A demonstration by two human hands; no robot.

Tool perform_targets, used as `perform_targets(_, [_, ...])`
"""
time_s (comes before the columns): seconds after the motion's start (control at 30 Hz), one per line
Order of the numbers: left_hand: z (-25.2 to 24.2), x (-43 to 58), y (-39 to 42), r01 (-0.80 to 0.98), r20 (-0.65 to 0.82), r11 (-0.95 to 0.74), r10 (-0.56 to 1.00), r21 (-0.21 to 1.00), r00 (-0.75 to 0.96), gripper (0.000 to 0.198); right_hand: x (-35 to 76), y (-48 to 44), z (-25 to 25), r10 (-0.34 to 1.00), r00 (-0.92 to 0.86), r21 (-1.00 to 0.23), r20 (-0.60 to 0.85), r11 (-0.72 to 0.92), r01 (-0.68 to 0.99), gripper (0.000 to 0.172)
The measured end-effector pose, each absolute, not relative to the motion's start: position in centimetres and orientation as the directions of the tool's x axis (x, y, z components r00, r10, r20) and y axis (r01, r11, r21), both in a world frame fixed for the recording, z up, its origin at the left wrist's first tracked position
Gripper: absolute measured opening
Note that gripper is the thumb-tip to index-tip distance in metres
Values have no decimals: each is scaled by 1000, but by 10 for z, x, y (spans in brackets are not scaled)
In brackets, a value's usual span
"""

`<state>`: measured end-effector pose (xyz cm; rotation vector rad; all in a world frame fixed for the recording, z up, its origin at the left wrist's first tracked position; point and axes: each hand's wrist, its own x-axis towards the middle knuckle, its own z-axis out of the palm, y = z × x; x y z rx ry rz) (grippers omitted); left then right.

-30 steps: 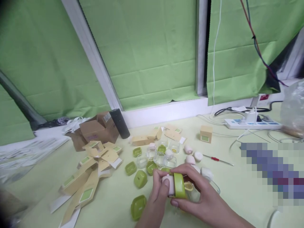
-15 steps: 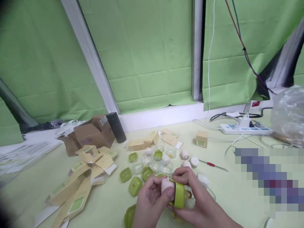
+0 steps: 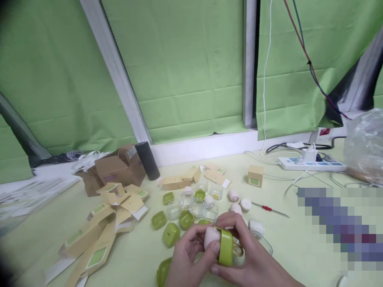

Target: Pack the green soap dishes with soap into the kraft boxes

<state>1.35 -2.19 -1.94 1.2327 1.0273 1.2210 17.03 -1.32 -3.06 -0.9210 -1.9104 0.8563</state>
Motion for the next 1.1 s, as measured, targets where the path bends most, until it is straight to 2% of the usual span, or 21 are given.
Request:
perform_targets(0.13, [-19, 14, -24, -193, -40, 64, 991, 979, 126, 42, 171, -15, -28, 867, -412, -900, 282, 388, 200, 55])
perform_targets(0.27, [-15, 13, -27, -248, -155, 197, 971, 949, 179, 49, 169, -12, -24, 908, -347, -945, 234, 296, 140, 32])
perform_targets(0.37, [-19, 9, -25, -267, -54, 105, 980, 958, 191, 46, 169, -7, -21, 932, -302, -940, 199, 269, 211, 26])
perform_targets(0.5, [-29, 6, -24, -198, 170, -131, 965, 971, 198, 33, 170, -6, -19, 909, -381, -934, 168, 270, 233, 20])
perform_targets(0.57, [-30, 6, -26, -130, 185, -159, 957, 979, 225, 33, 170, -8, -18, 892, -408, -915, 196, 316, 252, 23])
perform_targets(0.67, [-29, 7, -31, -62, 108, -96, 964, 993, 242, 42, 169, -10, -18, 861, -418, -865, 289, 422, 270, 25])
perform_targets(0.77, [-27, 10, -34, -99, 22, 8, 955, 995, 296, 46, 169, -10, -19, 833, -442, -824, 334, 486, 293, 22])
perform_targets(0.87, [-27, 11, -33, -175, -4, 62, 949, 983, 315, 42, 168, -11, -22, 830, -442, -813, 340, 496, 306, 21])
perform_targets(0.97, [-30, 11, -31, -162, 33, 19, 949, 987, 312, 37, 167, -13, -24, 840, -394, -821, 373, 497, 282, 21])
perform_targets(1.1, [-33, 10, -31, -26, 48, -42, 943, 999, 328, 40, 166, -15, -25, 842, -331, -811, 427, 518, 271, 23])
